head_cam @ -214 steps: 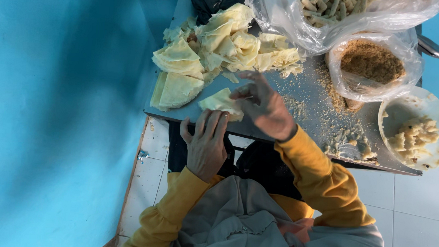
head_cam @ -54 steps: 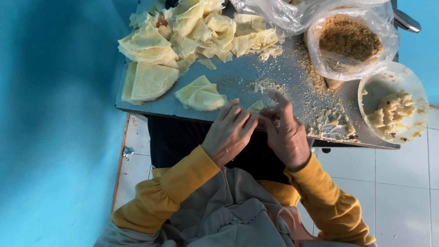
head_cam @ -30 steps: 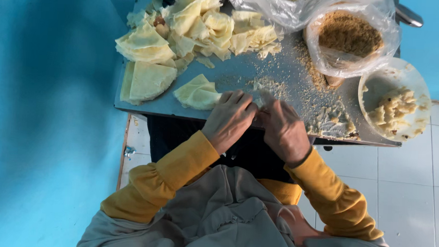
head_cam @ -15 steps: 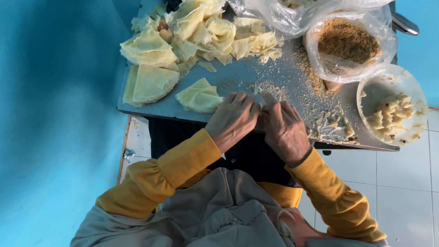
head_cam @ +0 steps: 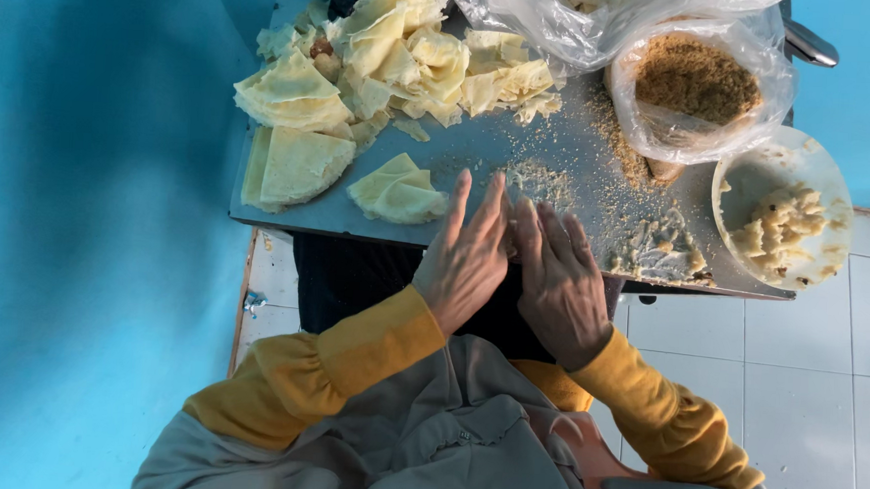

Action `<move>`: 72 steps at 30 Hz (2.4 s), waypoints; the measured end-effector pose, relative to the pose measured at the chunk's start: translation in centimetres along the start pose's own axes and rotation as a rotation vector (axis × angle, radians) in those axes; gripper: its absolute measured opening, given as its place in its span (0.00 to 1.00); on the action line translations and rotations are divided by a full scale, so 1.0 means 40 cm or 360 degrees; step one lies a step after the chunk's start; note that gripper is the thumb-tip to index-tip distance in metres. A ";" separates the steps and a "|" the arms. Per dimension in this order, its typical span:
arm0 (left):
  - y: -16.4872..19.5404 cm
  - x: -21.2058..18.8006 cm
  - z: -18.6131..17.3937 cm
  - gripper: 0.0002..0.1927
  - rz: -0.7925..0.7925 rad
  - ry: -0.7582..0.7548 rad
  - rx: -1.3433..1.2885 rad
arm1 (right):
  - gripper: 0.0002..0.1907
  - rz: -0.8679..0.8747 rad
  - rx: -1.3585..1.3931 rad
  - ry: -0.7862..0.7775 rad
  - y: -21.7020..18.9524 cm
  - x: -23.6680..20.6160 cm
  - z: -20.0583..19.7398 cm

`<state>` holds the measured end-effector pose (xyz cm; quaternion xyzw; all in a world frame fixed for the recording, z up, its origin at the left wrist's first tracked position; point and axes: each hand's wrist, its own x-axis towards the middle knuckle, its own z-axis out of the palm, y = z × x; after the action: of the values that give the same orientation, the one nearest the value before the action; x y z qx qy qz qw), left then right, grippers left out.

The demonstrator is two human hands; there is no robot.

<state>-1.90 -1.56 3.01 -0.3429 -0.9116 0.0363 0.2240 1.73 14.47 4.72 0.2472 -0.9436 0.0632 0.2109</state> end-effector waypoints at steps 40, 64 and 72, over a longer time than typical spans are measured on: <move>-0.176 0.044 0.091 0.14 -0.0913 0.0170 -0.3461 | 0.39 0.0666 0.2243 -0.0058 0.082 0.192 0.009; -0.060 0.040 0.114 0.15 -0.0896 0.0149 -0.3179 | 0.35 0.0840 0.2432 -0.0350 0.186 0.086 -0.061; -0.050 0.058 0.096 0.11 -0.0915 0.0111 -0.3219 | 0.38 0.0789 0.2458 -0.0241 0.172 0.083 -0.030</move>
<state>-6.32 -1.26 0.87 -0.1418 -0.5572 -0.8060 -0.1402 -3.85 19.26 7.14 0.1104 -0.6730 0.7239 -0.1035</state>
